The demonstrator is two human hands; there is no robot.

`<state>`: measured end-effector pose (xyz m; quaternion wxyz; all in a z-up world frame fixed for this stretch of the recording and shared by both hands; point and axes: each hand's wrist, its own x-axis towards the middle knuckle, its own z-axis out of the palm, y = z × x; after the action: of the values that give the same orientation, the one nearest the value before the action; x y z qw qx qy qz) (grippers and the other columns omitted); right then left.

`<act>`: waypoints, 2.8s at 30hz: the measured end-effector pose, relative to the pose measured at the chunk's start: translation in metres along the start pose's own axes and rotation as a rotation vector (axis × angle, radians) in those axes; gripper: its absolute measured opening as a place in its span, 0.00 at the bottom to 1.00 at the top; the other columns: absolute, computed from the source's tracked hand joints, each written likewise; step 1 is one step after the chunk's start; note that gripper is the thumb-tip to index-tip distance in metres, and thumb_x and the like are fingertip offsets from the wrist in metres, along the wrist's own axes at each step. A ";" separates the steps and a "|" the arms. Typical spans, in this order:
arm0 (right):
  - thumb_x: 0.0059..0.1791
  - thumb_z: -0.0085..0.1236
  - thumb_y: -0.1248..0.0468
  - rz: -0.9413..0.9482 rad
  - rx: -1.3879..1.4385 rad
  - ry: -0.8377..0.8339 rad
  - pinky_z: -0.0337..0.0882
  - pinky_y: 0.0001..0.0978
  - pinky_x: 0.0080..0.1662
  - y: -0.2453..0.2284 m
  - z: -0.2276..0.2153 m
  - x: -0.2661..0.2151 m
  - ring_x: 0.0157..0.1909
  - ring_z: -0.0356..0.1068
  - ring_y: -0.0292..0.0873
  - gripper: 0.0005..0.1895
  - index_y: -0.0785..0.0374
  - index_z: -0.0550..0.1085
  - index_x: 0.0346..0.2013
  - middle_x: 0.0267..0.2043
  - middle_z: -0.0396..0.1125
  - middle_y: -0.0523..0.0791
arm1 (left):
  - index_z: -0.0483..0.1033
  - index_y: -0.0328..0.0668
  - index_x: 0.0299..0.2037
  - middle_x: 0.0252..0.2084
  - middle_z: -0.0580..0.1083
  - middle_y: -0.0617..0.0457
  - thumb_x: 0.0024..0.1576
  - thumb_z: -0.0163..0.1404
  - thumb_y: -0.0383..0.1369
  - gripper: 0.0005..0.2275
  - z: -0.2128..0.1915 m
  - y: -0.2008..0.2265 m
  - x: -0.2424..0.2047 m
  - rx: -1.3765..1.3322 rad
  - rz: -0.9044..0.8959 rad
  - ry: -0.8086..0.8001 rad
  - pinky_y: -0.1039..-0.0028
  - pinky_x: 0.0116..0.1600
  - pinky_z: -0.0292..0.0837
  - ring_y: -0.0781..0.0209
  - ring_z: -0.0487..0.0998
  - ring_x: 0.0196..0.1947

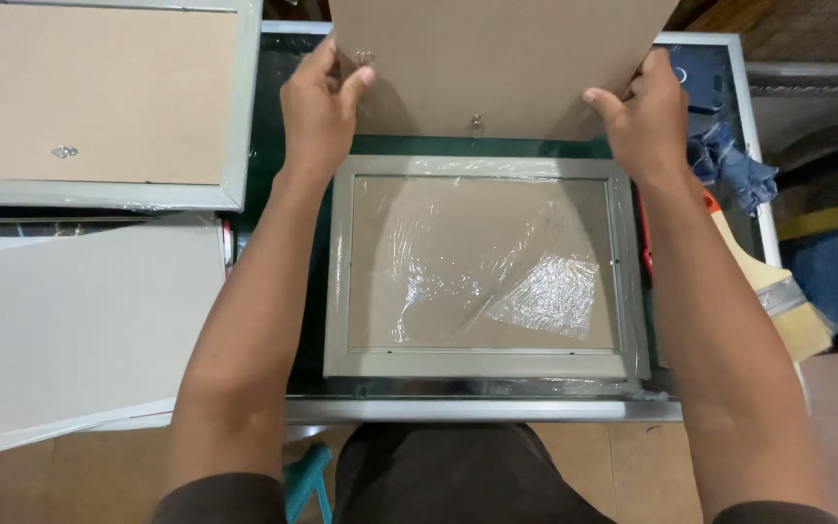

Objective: The person is placing artwork prints into frames, securing the backing, and cleaning the glass.

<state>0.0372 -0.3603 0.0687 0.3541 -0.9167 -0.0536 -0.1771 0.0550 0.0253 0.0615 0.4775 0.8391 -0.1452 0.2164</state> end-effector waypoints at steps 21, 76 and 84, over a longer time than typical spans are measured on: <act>0.56 0.51 0.59 0.228 -0.374 -0.354 0.54 0.58 0.62 -0.034 0.004 -0.025 0.61 0.55 0.65 0.21 0.58 0.73 0.63 0.63 0.56 0.56 | 0.76 0.47 0.60 0.55 0.68 0.46 0.61 0.58 0.37 0.17 0.018 -0.022 -0.030 0.444 -0.277 -0.120 0.55 0.58 0.62 0.44 0.65 0.55; 0.57 0.51 0.76 -0.056 0.140 0.086 0.73 0.34 0.55 -0.027 -0.027 -0.122 0.55 0.69 0.49 0.11 0.74 0.77 0.53 0.52 0.69 0.56 | 0.59 0.42 0.73 0.79 0.46 0.38 0.61 0.57 0.46 0.33 -0.013 0.021 -0.109 0.286 -0.136 -0.368 0.40 0.75 0.30 0.38 0.36 0.79; 0.56 0.56 0.74 -0.111 0.120 0.007 0.70 0.40 0.49 -0.018 -0.024 -0.124 0.50 0.71 0.52 0.10 0.70 0.79 0.51 0.48 0.71 0.55 | 0.66 0.43 0.69 0.75 0.56 0.38 0.64 0.52 0.46 0.26 0.004 0.043 -0.077 0.397 0.018 -0.349 0.34 0.72 0.34 0.34 0.47 0.76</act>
<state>-0.0887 -0.3595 0.0515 0.3982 -0.8889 -0.1136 -0.1961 -0.0304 0.0025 0.0528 0.2693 0.9397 -0.1873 0.0969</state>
